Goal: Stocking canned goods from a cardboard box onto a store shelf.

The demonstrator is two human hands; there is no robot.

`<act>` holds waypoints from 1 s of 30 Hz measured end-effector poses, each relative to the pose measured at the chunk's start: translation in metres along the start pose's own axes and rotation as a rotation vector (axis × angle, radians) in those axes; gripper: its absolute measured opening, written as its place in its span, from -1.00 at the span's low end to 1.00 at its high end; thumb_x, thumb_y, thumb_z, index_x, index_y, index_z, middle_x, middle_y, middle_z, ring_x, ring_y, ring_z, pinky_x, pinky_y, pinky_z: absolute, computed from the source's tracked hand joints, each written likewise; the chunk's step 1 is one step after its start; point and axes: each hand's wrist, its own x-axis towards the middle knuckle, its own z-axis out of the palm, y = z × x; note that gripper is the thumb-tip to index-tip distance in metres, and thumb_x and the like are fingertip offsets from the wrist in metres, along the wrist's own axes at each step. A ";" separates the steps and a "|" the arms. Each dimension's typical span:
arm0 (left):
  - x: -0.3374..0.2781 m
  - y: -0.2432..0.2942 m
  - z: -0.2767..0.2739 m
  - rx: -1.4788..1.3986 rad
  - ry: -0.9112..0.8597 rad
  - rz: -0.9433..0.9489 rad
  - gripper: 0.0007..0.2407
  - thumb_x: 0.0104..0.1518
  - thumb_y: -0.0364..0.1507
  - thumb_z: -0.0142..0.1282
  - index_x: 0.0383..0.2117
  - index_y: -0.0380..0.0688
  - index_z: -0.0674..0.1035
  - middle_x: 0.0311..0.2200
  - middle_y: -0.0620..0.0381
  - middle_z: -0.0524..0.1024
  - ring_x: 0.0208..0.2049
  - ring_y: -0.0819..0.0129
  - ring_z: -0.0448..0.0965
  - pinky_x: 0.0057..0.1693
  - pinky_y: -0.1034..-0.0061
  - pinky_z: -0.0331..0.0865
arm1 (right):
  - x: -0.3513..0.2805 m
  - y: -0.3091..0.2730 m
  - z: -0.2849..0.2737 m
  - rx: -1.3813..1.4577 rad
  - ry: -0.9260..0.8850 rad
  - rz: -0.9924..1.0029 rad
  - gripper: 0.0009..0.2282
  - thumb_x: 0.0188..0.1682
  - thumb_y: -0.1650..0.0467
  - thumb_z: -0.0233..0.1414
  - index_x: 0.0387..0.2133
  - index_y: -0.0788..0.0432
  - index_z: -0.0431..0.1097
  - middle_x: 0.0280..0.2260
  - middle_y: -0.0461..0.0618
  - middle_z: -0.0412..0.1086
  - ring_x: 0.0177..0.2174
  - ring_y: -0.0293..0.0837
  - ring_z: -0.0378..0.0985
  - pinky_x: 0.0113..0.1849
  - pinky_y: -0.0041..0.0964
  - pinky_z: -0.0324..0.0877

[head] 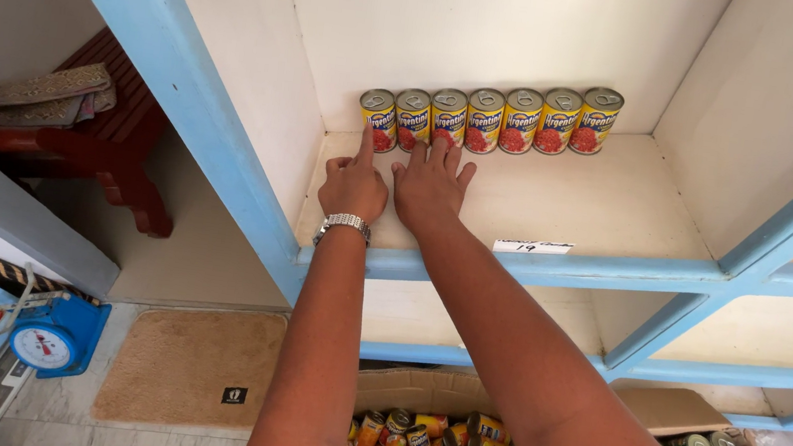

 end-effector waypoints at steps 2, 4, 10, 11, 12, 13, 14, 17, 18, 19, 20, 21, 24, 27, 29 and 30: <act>0.001 -0.003 0.004 -0.017 0.007 -0.005 -0.35 0.19 -0.35 -0.02 0.44 0.42 0.01 -0.11 0.35 0.63 0.14 0.22 0.37 -0.02 0.24 0.46 | -0.001 -0.001 -0.001 0.006 0.006 0.001 -0.52 0.10 0.15 -0.09 0.19 0.17 0.16 0.26 0.18 0.00 0.28 0.25 -0.07 0.15 0.39 -0.13; 0.003 -0.008 0.010 -0.036 0.119 0.041 -0.36 0.17 -0.37 -0.02 0.42 0.41 0.04 0.03 0.30 0.59 0.12 0.16 0.39 0.00 0.21 0.45 | -0.003 -0.001 -0.001 0.037 0.110 -0.037 -0.58 0.07 0.17 -0.04 0.11 0.13 0.24 0.18 0.16 0.08 0.24 0.21 0.02 0.11 0.35 -0.05; 0.022 -0.027 0.016 -0.431 -0.129 -0.037 -0.23 0.19 -0.41 -0.02 0.51 -0.03 -0.21 0.04 -0.31 0.51 0.14 -0.14 0.41 0.31 0.18 0.25 | -0.012 -0.010 -0.020 0.152 0.252 -0.162 -0.70 0.04 0.26 0.05 0.01 0.05 0.30 0.01 0.10 0.21 0.06 0.13 0.21 0.02 0.19 0.08; 0.005 -0.024 0.013 -0.429 -0.135 -0.049 -0.23 0.19 -0.41 -0.02 0.51 -0.03 -0.21 0.04 -0.31 0.51 0.14 -0.14 0.41 0.31 0.18 0.25 | -0.014 -0.010 -0.018 0.154 0.239 -0.162 -0.70 0.04 0.26 0.05 0.01 0.05 0.30 0.01 0.10 0.21 0.06 0.13 0.21 0.02 0.19 0.08; -0.013 -0.019 0.010 -0.527 0.136 0.068 -0.39 0.23 -0.47 -0.06 0.44 -0.08 0.02 0.11 -0.26 0.48 0.17 -0.09 0.40 0.30 0.13 0.26 | -0.017 -0.010 -0.016 0.195 0.365 -0.260 -0.69 0.03 0.31 0.06 0.03 0.04 0.32 -0.01 0.09 0.23 0.03 0.12 0.23 0.04 0.17 0.10; -0.030 -0.013 0.007 -0.617 0.407 0.190 -0.53 0.28 -0.53 -0.11 0.37 -0.13 0.25 0.17 -0.21 0.45 0.20 -0.03 0.40 0.28 0.08 0.27 | -0.019 -0.009 -0.015 0.234 0.492 -0.353 -0.68 0.01 0.35 0.08 0.06 0.04 0.33 -0.02 0.07 0.24 0.00 0.11 0.26 0.06 0.15 0.11; -0.069 -0.005 -0.009 -0.613 0.397 0.182 -0.53 0.28 -0.53 -0.11 0.37 -0.13 0.25 0.17 -0.21 0.45 0.20 -0.03 0.40 0.28 0.08 0.27 | -0.027 -0.009 -0.019 0.236 0.481 -0.347 -0.68 0.01 0.35 0.08 0.06 0.04 0.33 -0.02 0.07 0.24 0.00 0.11 0.26 0.06 0.15 0.11; -0.169 0.010 -0.036 -0.782 0.634 0.315 -0.66 0.30 -0.60 -0.12 0.20 -0.16 0.43 0.19 -0.06 0.44 0.21 0.04 0.39 0.19 0.29 0.36 | -0.042 -0.008 -0.035 0.360 0.514 -0.498 -0.66 0.05 0.44 0.06 0.12 0.07 0.31 0.03 0.11 0.22 -0.02 0.12 0.28 0.04 0.07 0.18; -0.193 0.004 -0.029 -0.725 0.662 0.322 -0.69 0.32 -0.59 -0.09 0.18 -0.15 0.46 0.17 -0.02 0.45 0.19 0.06 0.39 0.21 0.29 0.34 | -0.046 -0.008 -0.037 0.353 0.512 -0.558 -0.64 0.03 0.47 0.07 0.12 0.07 0.31 0.04 0.12 0.22 -0.03 0.12 0.28 0.03 0.07 0.20; -0.222 -0.004 -0.020 -0.667 0.681 0.321 -0.71 0.33 -0.58 -0.07 0.15 -0.14 0.49 0.15 0.02 0.46 0.16 0.08 0.40 0.22 0.30 0.32 | -0.053 -0.006 -0.035 0.349 0.499 -0.613 -0.62 0.01 0.49 0.07 0.13 0.07 0.31 0.05 0.13 0.21 -0.03 0.12 0.29 0.01 0.07 0.22; -0.236 -0.013 -0.007 -0.664 0.663 0.301 -0.71 0.33 -0.58 -0.07 0.15 -0.14 0.49 0.15 0.02 0.46 0.16 0.08 0.40 0.22 0.30 0.32 | -0.055 -0.004 -0.038 0.353 0.474 -0.603 -0.62 0.01 0.49 0.07 0.13 0.07 0.31 0.05 0.13 0.21 -0.03 0.12 0.29 0.01 0.07 0.22; -0.260 -0.025 0.008 -0.676 0.595 0.246 -0.74 0.34 -0.56 -0.03 0.12 -0.12 0.52 0.14 0.03 0.46 0.15 0.07 0.39 0.19 0.32 0.33 | -0.064 -0.002 -0.035 0.292 0.524 -0.674 -0.60 0.00 0.50 0.08 0.14 0.06 0.30 0.08 0.15 0.20 0.00 0.13 0.27 0.04 0.08 0.23; -0.322 -0.060 0.049 -0.719 0.426 0.102 -0.77 0.33 -0.54 0.00 0.08 -0.10 0.54 0.12 0.02 0.45 0.13 0.07 0.37 0.11 0.39 0.40 | -0.100 0.009 -0.030 0.249 0.423 -0.752 -0.59 0.04 0.54 0.06 0.17 0.07 0.28 0.13 0.16 0.18 0.07 0.14 0.26 0.08 0.09 0.24; -0.355 -0.090 0.084 -0.740 0.252 -0.074 -0.76 0.29 -0.53 0.01 0.06 -0.09 0.54 0.09 -0.01 0.42 0.01 0.16 0.43 0.01 0.43 0.44 | -0.127 0.020 -0.025 0.244 0.249 -0.742 -0.57 0.09 0.60 0.01 0.24 0.07 0.27 0.19 0.13 0.19 0.12 0.12 0.28 0.11 0.07 0.28; -0.378 -0.116 0.121 -0.719 0.133 -0.200 -0.75 0.26 -0.53 0.02 0.05 -0.09 0.55 0.06 -0.02 0.41 -0.11 0.24 0.49 -0.06 0.43 0.45 | -0.151 0.031 -0.009 0.232 0.170 -0.704 -0.52 0.09 0.62 -0.02 0.29 0.05 0.26 0.23 0.11 0.19 0.12 0.11 0.29 0.12 0.05 0.32; -0.389 -0.131 0.147 -0.758 0.058 -0.326 -0.75 0.24 -0.52 0.05 0.03 -0.08 0.56 0.01 0.05 0.51 -0.21 0.22 0.51 -0.08 0.40 0.44 | -0.164 0.038 0.003 0.227 0.281 -0.769 -0.55 0.09 0.59 0.04 0.25 0.04 0.26 0.22 0.10 0.16 0.17 0.11 0.24 0.19 0.12 0.26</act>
